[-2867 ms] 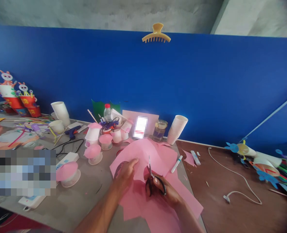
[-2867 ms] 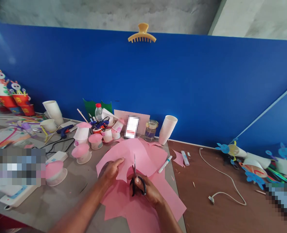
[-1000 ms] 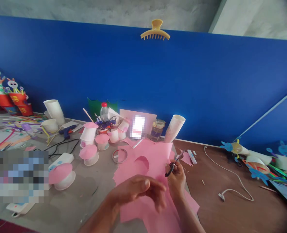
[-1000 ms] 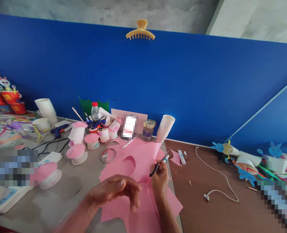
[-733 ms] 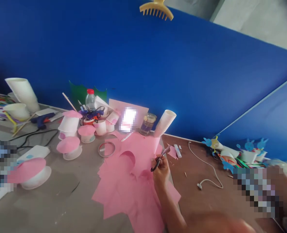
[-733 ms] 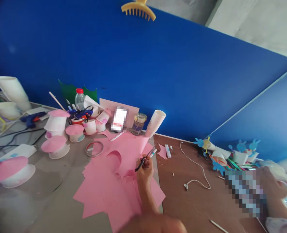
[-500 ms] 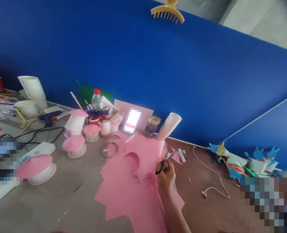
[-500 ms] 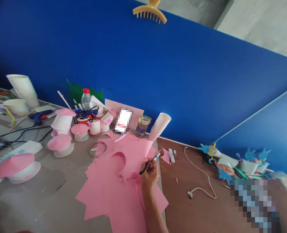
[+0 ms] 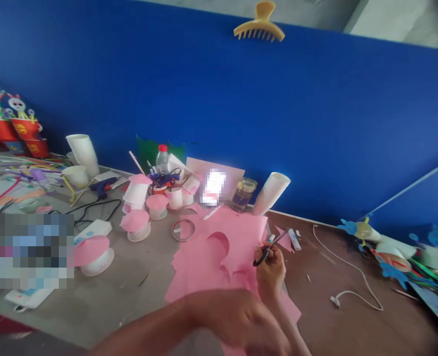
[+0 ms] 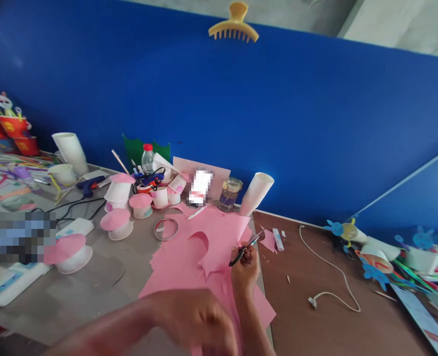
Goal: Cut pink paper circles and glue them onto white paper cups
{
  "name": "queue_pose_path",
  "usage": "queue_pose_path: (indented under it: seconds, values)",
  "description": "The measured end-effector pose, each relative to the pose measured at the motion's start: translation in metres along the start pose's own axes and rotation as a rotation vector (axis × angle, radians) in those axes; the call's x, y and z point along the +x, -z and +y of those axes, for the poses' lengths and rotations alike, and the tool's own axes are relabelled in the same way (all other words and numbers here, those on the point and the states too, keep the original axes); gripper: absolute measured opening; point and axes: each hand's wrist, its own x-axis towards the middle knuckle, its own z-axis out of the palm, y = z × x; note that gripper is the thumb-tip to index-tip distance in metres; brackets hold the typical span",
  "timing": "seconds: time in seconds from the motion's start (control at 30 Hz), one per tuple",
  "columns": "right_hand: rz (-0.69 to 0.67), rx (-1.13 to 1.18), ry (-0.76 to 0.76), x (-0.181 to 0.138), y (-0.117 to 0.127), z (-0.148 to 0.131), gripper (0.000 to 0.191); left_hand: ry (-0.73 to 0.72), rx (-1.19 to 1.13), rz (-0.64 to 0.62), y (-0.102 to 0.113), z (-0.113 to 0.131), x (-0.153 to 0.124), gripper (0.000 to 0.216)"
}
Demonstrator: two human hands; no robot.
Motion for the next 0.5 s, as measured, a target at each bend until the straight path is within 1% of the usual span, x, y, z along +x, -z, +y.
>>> queue_pose_path:
  seconds: [0.03,0.1,0.13,0.17,0.23,0.3,0.37,0.43,0.5]
  values:
    - [0.006,0.043,-0.011,0.0,-0.001,-0.001,0.038,0.01,0.038,0.006,0.019,0.012,0.015,0.033]
    - [0.038,0.115,-0.03,-0.003,-0.004,-0.002,0.039,0.013,0.169,0.29,0.048,0.025,0.036,0.039]
    - [0.053,0.14,-0.036,-0.004,-0.005,-0.003,0.039,0.031,0.178,0.361,0.058,0.027,0.042,0.042]
    - [0.06,0.16,-0.04,-0.006,-0.007,-0.003,0.039,0.045,0.125,0.397,0.063,0.025,0.047,0.045]
    - [0.052,0.188,-0.048,-0.01,-0.01,-0.003,0.04,0.005,-0.122,0.409,0.066,0.018,0.052,0.043]
    - [0.037,0.2,-0.05,-0.012,-0.011,-0.003,0.04,-0.031,-0.418,0.517,0.064,0.009,0.058,0.037]
    - [0.039,0.199,-0.044,-0.012,-0.011,-0.003,0.04,-0.059,-0.646,0.635,0.062,0.004,0.063,0.033]
    - [0.056,0.199,-0.035,-0.01,-0.01,-0.004,0.04,-0.087,-0.734,0.738,0.062,0.003,0.067,0.033]
    - [0.058,0.218,-0.042,-0.008,-0.009,-0.007,0.04,-0.123,-0.72,0.795,0.064,0.004,0.069,0.037]
